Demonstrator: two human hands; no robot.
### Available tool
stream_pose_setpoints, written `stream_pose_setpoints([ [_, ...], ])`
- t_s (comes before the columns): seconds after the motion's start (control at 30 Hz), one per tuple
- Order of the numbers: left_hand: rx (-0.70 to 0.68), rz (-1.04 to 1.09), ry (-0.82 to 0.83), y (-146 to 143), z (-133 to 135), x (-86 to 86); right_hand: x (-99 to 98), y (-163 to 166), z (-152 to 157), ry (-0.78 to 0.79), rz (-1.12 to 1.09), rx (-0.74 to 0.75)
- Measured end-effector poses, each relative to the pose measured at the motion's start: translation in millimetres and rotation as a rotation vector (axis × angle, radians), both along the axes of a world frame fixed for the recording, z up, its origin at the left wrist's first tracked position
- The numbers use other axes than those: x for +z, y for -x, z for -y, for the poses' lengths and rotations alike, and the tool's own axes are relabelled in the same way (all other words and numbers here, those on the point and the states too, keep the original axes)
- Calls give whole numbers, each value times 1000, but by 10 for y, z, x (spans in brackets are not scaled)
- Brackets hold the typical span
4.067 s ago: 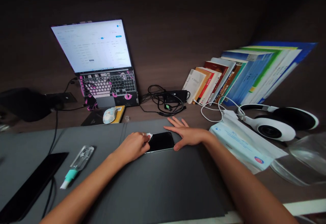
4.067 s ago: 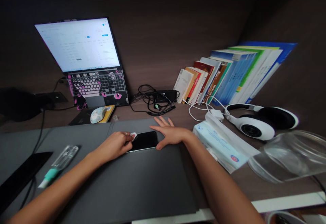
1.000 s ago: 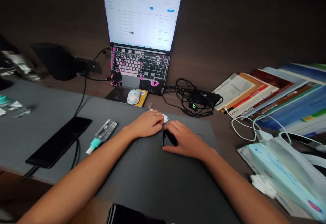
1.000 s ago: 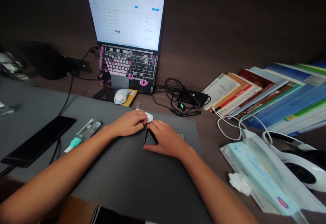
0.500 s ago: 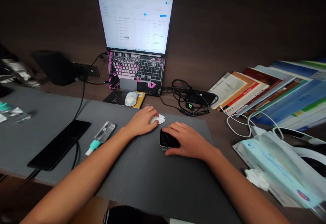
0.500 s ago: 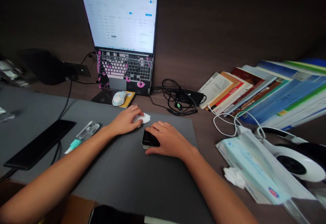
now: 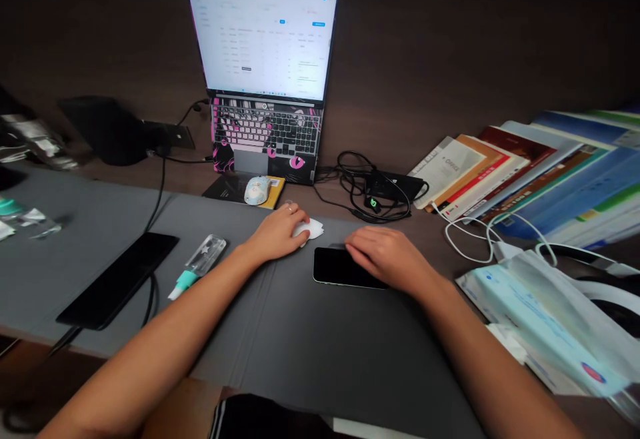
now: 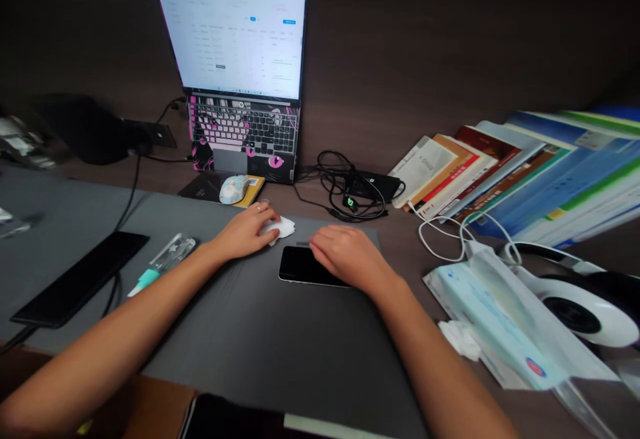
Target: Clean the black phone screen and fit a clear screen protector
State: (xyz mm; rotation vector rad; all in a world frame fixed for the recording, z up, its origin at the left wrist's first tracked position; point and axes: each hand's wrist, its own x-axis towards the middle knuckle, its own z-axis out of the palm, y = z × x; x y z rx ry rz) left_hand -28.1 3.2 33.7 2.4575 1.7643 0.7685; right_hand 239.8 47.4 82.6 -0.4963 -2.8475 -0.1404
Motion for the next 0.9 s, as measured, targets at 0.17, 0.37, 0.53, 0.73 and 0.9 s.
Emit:
stream_pose_setpoints([
  [0.17, -11, -18, 24, 7, 8, -33, -91, -112, -237, -101, -131, -158],
  [0.37, -42, -25, 47, -6, 11, -60, -281, -133, -367, -43, -264, -292],
  [0.53, -44, -17, 33, -9, 37, 26, -317, -163, -318, -5, -313, -281],
  [0.73, -43, 14, 22, -172, 113, 57, -380, -400, -37, 176, -370, -86],
  [0.9, -349, -110, 90, -517, 290, 94, -392, -428, 39, 254, -494, -66],
])
